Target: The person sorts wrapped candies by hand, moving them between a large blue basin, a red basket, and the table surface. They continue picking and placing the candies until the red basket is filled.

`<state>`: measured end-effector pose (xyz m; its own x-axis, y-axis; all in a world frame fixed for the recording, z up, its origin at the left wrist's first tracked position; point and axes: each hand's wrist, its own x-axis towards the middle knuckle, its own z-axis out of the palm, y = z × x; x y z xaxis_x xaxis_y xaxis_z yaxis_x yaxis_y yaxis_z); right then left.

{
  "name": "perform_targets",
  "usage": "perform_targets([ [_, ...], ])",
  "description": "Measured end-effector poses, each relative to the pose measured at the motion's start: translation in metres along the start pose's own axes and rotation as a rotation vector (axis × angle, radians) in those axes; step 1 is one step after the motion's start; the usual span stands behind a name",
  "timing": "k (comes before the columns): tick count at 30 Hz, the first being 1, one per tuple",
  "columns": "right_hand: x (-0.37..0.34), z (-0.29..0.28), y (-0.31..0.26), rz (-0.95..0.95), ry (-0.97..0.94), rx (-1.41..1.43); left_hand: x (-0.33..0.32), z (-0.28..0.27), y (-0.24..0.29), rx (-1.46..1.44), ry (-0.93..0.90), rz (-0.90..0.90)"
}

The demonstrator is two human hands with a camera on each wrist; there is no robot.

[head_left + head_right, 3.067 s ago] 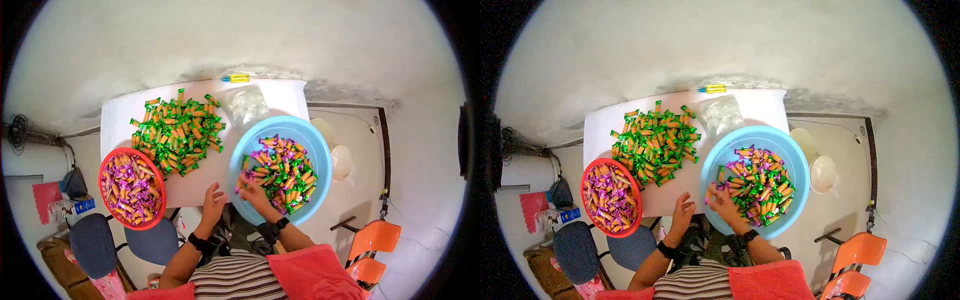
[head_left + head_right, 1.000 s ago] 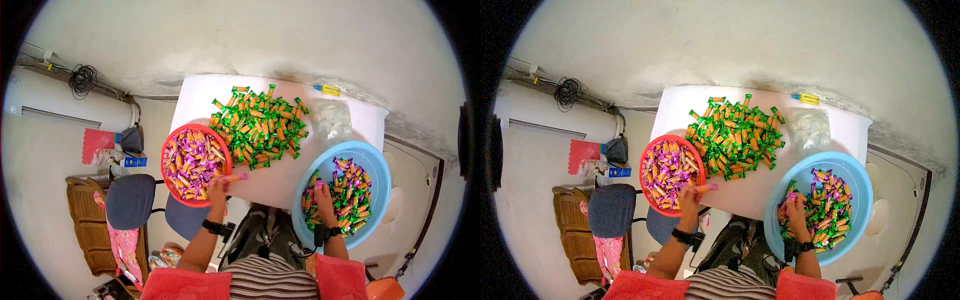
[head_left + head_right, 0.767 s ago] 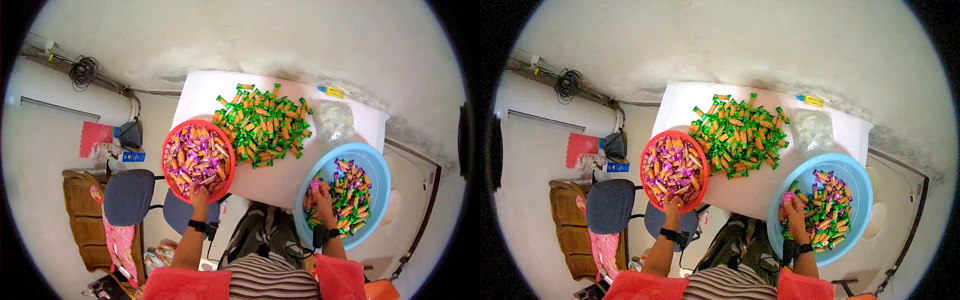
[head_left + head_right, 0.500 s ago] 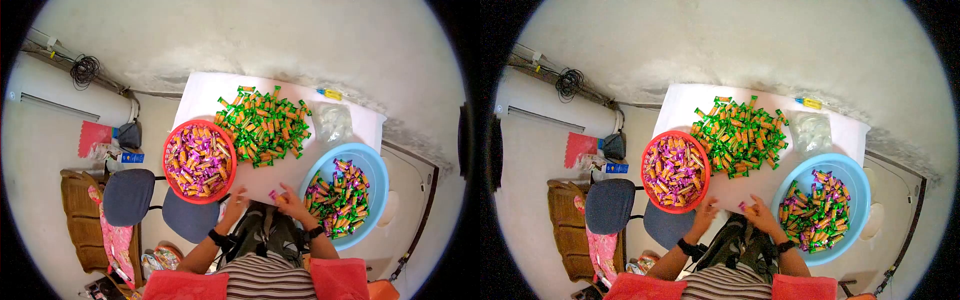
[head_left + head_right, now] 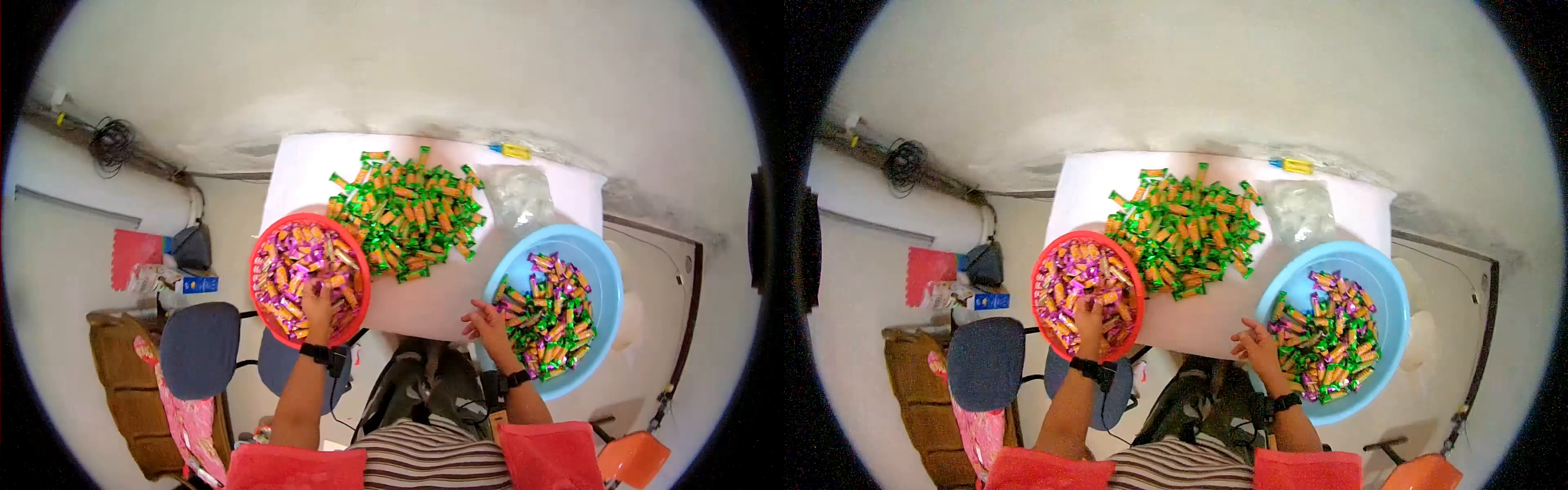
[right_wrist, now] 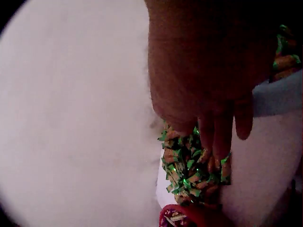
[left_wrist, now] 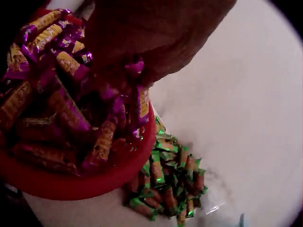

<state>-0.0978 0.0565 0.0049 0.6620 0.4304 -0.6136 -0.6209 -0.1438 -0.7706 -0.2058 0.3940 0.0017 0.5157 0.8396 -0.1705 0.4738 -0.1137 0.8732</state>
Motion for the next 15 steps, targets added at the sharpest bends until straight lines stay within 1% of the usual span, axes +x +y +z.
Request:
perform_targets([
  [1,-0.003,-0.010,0.009,-0.037,0.068,-0.020,0.009,0.003,-0.019,0.193,0.016,0.231],
  [2,-0.003,-0.021,0.016,-0.103,0.149,-0.125,0.018,0.012,-0.044,0.356,0.006,0.470],
  [3,-0.005,-0.034,0.024,-0.156,0.251,-0.238,0.018,0.014,-0.052,0.383,-0.157,0.288],
  [4,-0.006,-0.048,0.031,-0.184,0.308,-0.168,0.014,0.019,-0.049,0.420,-0.324,0.120],
  [5,-0.005,-0.062,0.049,-0.282,0.480,-0.363,0.000,0.023,-0.027,0.474,-0.335,0.156],
  [6,-0.015,-0.066,0.037,-0.224,0.532,-0.353,-0.011,0.021,-0.006,0.535,-0.324,0.193],
  [8,-0.013,-0.094,0.051,-0.093,0.584,-0.415,-0.023,0.022,0.001,0.664,-0.133,0.459],
  [9,-0.006,-0.110,0.058,-0.096,0.591,-0.412,-0.029,0.023,-0.001,0.660,-0.136,0.466],
  [10,0.001,-0.125,0.065,-0.185,0.696,-0.544,-0.034,0.022,-0.003,0.620,-0.144,0.440],
  [11,0.005,-0.131,0.060,-0.278,0.796,-0.675,-0.039,0.019,-0.008,0.580,-0.147,0.413],
  [12,0.011,-0.141,0.050,-0.252,0.755,-0.649,-0.046,0.016,-0.008,0.588,-0.141,0.419],
  [14,0.031,-0.151,0.027,-0.361,0.835,-0.784,-0.066,0.017,-0.002,0.521,-0.244,0.528],
  [15,0.044,-0.157,0.016,-0.425,0.831,-0.915,-0.080,0.025,-0.006,0.508,-0.128,0.516],
])
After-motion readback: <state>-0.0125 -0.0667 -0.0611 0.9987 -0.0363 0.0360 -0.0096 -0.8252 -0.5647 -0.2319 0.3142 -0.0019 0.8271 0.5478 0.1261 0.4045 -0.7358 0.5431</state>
